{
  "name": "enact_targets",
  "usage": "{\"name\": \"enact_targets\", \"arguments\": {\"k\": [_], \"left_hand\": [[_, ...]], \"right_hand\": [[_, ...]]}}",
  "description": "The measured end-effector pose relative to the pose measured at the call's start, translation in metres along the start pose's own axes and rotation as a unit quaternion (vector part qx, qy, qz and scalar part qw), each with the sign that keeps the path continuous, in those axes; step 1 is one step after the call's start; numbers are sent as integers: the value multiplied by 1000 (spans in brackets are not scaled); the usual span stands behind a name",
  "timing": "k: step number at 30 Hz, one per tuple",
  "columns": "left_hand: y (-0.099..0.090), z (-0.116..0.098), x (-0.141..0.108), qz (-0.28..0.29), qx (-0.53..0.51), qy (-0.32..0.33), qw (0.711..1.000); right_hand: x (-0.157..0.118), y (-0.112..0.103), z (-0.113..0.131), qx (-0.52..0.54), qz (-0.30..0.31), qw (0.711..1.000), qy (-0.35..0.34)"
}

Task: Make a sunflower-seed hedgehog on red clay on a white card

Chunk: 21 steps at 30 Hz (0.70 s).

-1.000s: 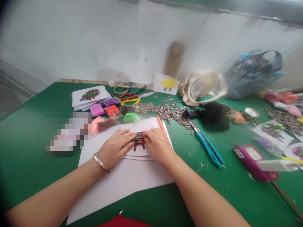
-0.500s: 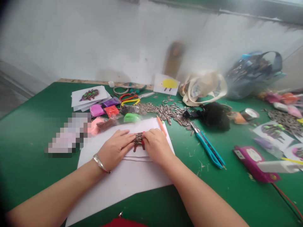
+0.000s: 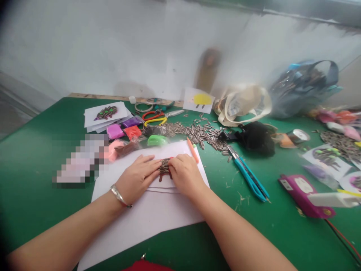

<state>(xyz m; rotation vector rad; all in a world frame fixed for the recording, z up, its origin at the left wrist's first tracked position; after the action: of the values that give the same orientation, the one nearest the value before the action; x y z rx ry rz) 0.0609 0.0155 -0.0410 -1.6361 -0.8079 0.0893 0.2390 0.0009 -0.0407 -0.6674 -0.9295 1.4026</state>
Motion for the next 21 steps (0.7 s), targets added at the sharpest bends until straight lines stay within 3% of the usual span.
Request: {"name": "enact_targets", "arguments": {"k": [7, 21], "left_hand": [[2, 2, -3, 17, -13, -8, 1000], [2, 1, -2, 10, 0, -5, 1000]], "right_hand": [[-3, -12, -4, -3, -34, 999, 13], [-4, -9, 3, -50, -49, 997, -28]]}}
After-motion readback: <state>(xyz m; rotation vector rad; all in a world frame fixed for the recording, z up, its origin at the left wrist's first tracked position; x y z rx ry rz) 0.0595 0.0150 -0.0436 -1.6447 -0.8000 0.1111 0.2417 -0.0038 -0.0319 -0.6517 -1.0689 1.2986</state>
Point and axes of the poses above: each hand's wrist, its own x-axis towards the middle knuckle, its own y-axis out of the palm, z = x × y, the point moved 2 cm from there along x, towards the middle knuckle, and after that the axes turned 14 degrees about y, right-handed, at the moved point
